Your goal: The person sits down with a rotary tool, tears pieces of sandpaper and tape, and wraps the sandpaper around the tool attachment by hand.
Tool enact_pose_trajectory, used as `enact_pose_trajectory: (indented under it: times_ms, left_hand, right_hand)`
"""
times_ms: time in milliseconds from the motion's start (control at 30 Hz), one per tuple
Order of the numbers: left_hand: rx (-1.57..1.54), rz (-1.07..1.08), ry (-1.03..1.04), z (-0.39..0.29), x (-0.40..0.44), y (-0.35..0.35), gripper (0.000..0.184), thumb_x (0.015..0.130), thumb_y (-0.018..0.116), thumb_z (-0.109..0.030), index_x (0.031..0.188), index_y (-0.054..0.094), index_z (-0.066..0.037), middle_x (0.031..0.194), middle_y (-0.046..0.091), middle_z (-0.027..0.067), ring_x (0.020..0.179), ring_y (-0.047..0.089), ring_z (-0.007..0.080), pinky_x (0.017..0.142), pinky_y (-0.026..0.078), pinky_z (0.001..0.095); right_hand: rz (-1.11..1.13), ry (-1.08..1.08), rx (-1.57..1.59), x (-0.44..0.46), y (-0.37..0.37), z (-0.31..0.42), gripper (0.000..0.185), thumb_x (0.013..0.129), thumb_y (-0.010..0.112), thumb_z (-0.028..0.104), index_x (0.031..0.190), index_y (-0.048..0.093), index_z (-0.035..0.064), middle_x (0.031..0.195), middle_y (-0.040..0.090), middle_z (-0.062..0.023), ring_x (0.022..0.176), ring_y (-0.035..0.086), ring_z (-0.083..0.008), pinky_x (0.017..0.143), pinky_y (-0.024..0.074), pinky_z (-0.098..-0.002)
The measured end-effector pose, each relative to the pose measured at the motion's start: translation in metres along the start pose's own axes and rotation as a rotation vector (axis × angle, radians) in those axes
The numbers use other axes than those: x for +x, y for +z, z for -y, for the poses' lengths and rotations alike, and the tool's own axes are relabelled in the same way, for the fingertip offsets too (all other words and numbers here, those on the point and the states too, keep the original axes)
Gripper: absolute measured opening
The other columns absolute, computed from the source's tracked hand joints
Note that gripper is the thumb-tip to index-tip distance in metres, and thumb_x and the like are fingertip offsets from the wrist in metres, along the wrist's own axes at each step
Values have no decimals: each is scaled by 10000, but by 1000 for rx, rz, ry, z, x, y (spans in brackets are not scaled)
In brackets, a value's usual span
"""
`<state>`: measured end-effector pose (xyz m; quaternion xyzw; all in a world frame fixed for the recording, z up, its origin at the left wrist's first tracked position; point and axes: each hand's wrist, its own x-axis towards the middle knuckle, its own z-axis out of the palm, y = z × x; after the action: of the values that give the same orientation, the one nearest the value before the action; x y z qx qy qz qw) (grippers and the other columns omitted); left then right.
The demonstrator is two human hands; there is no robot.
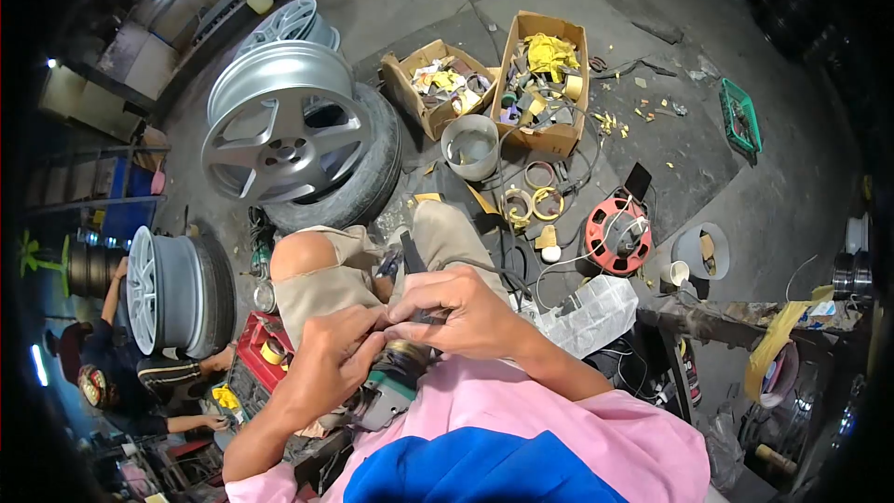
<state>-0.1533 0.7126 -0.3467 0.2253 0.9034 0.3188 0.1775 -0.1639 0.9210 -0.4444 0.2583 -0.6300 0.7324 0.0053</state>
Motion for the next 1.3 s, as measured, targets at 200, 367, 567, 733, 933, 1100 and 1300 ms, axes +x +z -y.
enact_pose_trajectory:
  times_ms: [200,367,567,733,933,1100,1300]
  left_hand:
    - [-214,157,-109,3,1,-15,190,913,730,-37,1074,719,63,910,738,185,824,720,278,755,550,368]
    - [-196,130,-86,22,8,-30,314,888,789,-90,1166,719,38,919,736,172,821,715,250,770,555,351]
    - [-144,-102,22,42,6,-29,387,839,813,-46,1209,724,23,930,741,159,825,720,241,742,565,336]
    - [-135,-86,18,58,8,-34,283,860,791,-32,1132,742,33,877,737,157,766,718,229,711,561,331]
    - [-217,-51,-34,77,5,-36,200,875,784,-49,1047,751,48,856,731,155,737,713,204,685,555,329]
    - [-201,19,-72,78,6,-46,205,870,789,-65,1029,745,56,864,733,150,758,721,215,698,553,333]
    - [-255,34,-29,88,-2,-45,201,904,735,-88,1048,741,52,926,748,204,851,745,350,753,566,410]
  right_hand:
    - [81,326,110,1,-3,18,253,846,840,138,1065,759,42,858,717,-49,734,637,-127,659,489,-286]
    - [25,61,29,9,19,-15,335,820,889,160,1130,776,106,925,688,9,628,420,-44,547,328,-228]
    - [-102,186,-11,31,34,-12,234,837,879,176,974,726,63,897,644,2,643,435,-51,556,347,-253]
    - [-163,137,-7,39,54,-29,250,809,909,132,908,700,38,825,627,-5,574,420,-26,505,310,-237]
    - [-80,273,17,44,58,-29,262,838,885,167,935,699,10,838,637,-17,718,600,-51,593,460,-234]
    - [-42,159,-84,47,58,-34,360,778,931,189,1069,773,48,921,628,3,664,427,-43,579,330,-230]
    - [-62,187,-76,48,66,-36,330,780,923,228,1021,777,56,818,589,5,659,441,-82,570,347,-261]
